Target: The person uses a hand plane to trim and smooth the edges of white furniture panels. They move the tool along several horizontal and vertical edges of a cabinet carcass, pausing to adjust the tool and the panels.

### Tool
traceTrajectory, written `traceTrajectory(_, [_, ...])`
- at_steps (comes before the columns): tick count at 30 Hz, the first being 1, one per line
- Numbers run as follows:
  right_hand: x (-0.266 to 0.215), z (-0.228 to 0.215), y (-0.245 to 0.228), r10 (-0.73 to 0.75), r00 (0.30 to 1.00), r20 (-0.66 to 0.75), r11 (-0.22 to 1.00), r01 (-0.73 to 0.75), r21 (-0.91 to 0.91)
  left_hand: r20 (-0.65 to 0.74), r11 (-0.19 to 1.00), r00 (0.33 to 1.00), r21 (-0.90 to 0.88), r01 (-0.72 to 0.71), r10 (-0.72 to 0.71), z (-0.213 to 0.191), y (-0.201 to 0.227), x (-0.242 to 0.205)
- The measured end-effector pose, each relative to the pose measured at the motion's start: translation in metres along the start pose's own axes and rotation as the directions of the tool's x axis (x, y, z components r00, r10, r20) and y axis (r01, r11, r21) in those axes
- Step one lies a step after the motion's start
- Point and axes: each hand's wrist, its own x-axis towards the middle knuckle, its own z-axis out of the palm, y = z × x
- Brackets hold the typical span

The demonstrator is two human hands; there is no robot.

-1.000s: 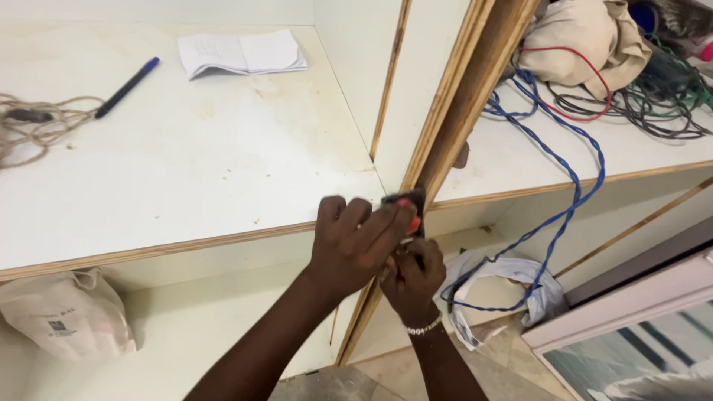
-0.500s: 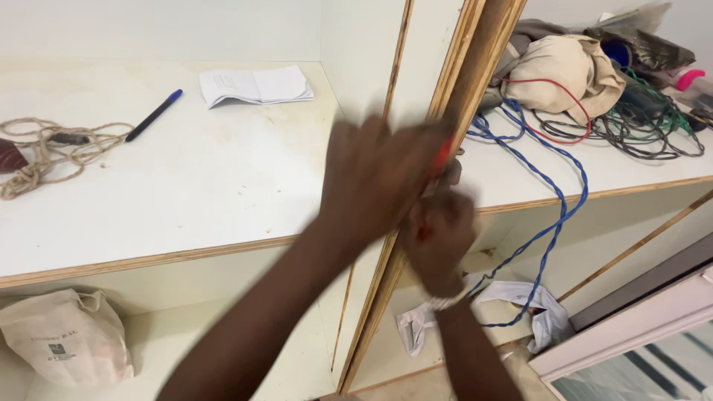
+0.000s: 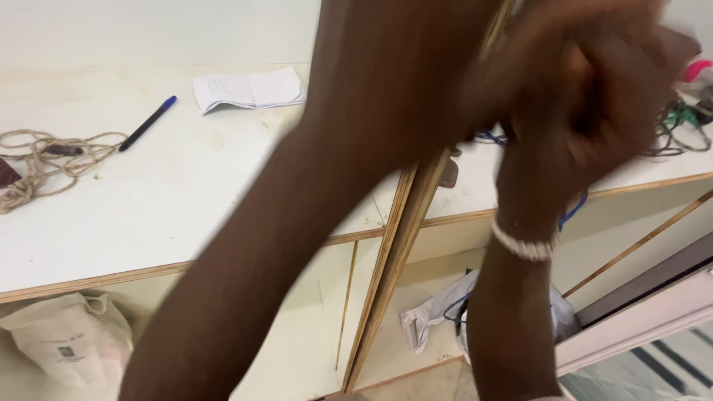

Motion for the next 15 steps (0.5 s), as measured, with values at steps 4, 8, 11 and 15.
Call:
traceTrajectory(4, [-0.100,-0.087,-0.005,0.540,0.828,-0.154,0.744,-0.383,0.548,-0.182,0.993,0.979,0.084,-0.079,0.094,-0.001,0.034,-0.090])
traceTrajectory(8, [-0.171,-0.152,-0.009,0.786,0.606,0.122,0.139,-0.365,0.921,-0.099,0.945,0.973,0.237,0.227,-0.209,0.049,0.020,-0.131])
traceTrajectory(11, [-0.186,-0.176,-0.016,0.730,0.575,0.370,-0.309,-0.205,0.929,-0.050,0.913,0.940,0.223,0.340,-0.338,0.086,0.008,-0.150])
traceTrajectory(15, [-0.177,-0.181,-0.036,0.843,0.372,0.389,-0.469,0.152,0.870,-0.067,0.938,0.946,0.126,0.324,-0.318,0.100,-0.003,-0.170])
